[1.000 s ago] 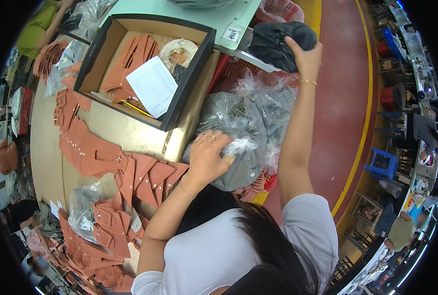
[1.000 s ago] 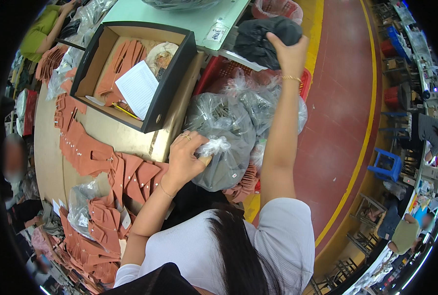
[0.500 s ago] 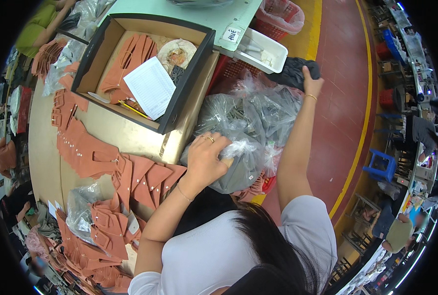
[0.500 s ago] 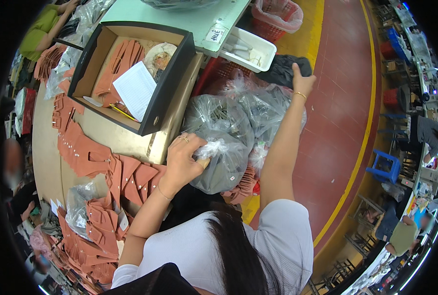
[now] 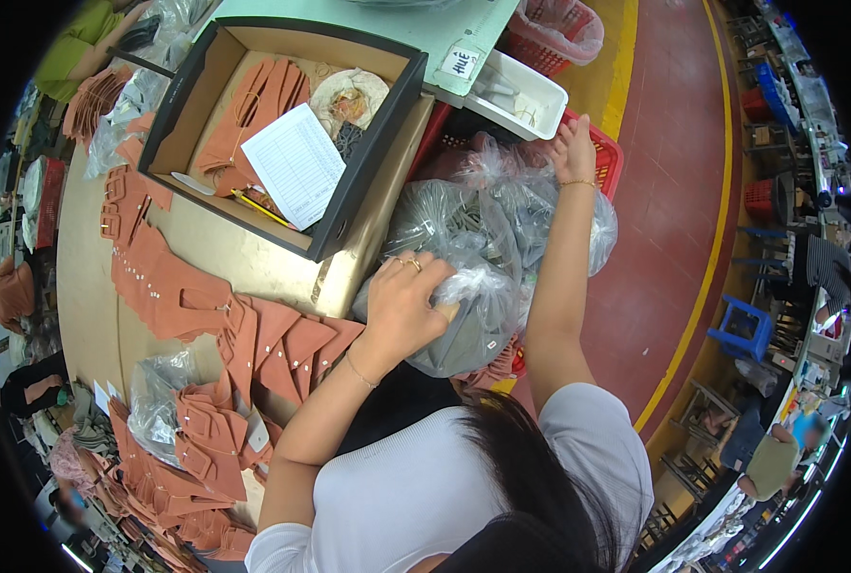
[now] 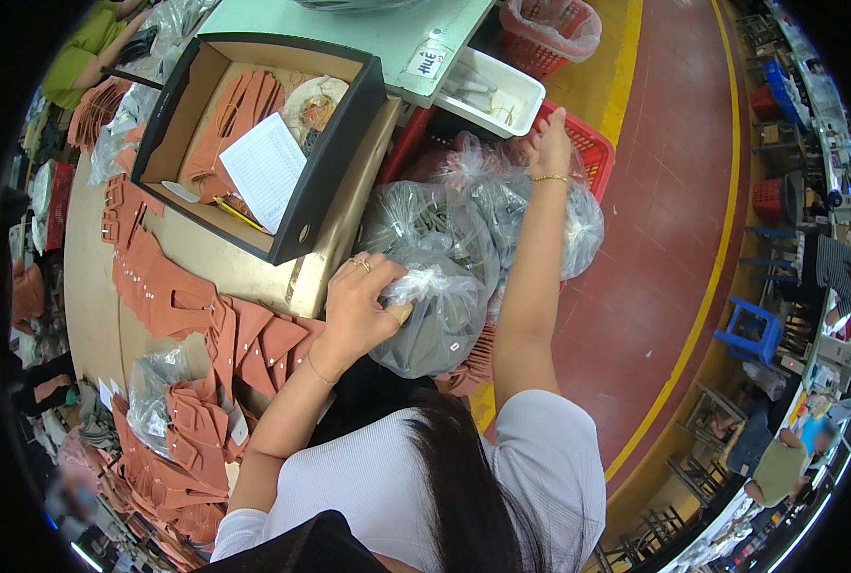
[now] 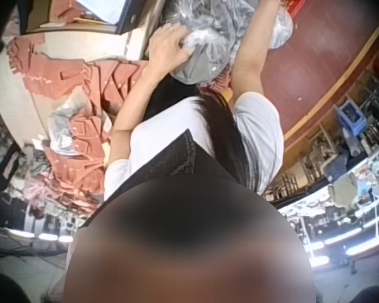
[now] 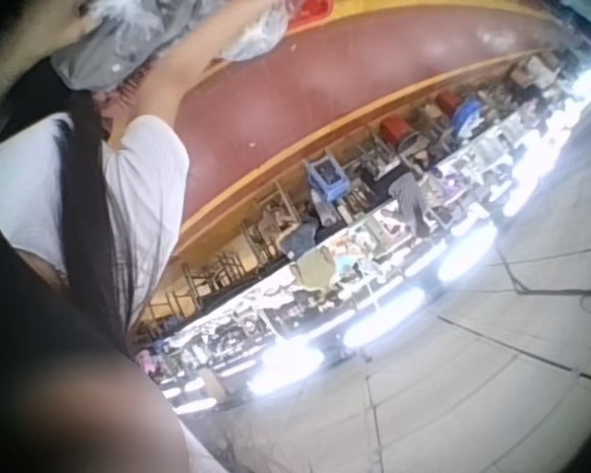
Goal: The person handles stacks of green and pink leather belt components, places them into plastic bags, and moves the bags into a red basket. The person also uses a pencil to mark or adjust items on the table. The workspace contains piles of leather pieces and a cardboard box.
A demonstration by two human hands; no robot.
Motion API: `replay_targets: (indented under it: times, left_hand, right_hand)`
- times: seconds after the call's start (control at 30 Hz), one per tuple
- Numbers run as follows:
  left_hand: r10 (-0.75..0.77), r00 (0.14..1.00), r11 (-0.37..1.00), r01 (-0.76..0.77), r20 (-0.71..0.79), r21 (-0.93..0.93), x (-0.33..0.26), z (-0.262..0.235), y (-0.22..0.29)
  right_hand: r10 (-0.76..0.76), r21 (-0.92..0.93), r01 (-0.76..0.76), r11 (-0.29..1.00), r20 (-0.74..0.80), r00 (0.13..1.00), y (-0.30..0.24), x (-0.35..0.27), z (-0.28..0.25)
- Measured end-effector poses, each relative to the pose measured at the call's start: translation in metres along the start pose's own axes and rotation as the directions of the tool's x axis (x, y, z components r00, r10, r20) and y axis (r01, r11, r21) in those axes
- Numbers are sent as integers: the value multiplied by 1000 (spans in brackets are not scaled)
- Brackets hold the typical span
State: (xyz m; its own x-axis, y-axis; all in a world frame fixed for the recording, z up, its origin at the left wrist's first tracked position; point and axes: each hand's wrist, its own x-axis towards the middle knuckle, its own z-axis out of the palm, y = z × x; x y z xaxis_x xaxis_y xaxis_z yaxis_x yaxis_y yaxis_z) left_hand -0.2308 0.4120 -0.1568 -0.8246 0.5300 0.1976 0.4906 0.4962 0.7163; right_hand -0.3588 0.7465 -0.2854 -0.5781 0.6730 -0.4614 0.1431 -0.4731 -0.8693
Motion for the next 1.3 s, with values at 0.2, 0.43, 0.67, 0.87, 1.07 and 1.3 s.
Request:
replay_targets:
  times: [0.2,0.43,0.67,0.87,1.07,1.3]
  left_hand:
    - [-4,1000,1000,4,3,17,-3,-2,1]
    - [-13,1000,1000,13,14,12,-3,-6,3]
    - [-155,988,966,156,19,-207,-1,-8,0]
    - [-317,945,855,324,87,-405,4,-10,4]
    - [-173,955,891,256,242,-375,-15,-51,28]
    - [49,990,979,-22,131,-201,-26,-50,30]
  right_hand:
    - [94,166,-214,963,537,839,4,-30,101]
    - [164,-55,-156,986,467,869,11,-37,94]
    - [201,-368,335,867,875,440,-47,-150,-40]
    - [144,-382,673,634,913,382,-33,-253,-55]
    - [-166,-429,785,446,823,544,-20,-301,-37]
    - [13,-379,880,285,920,391,-71,-321,-46]
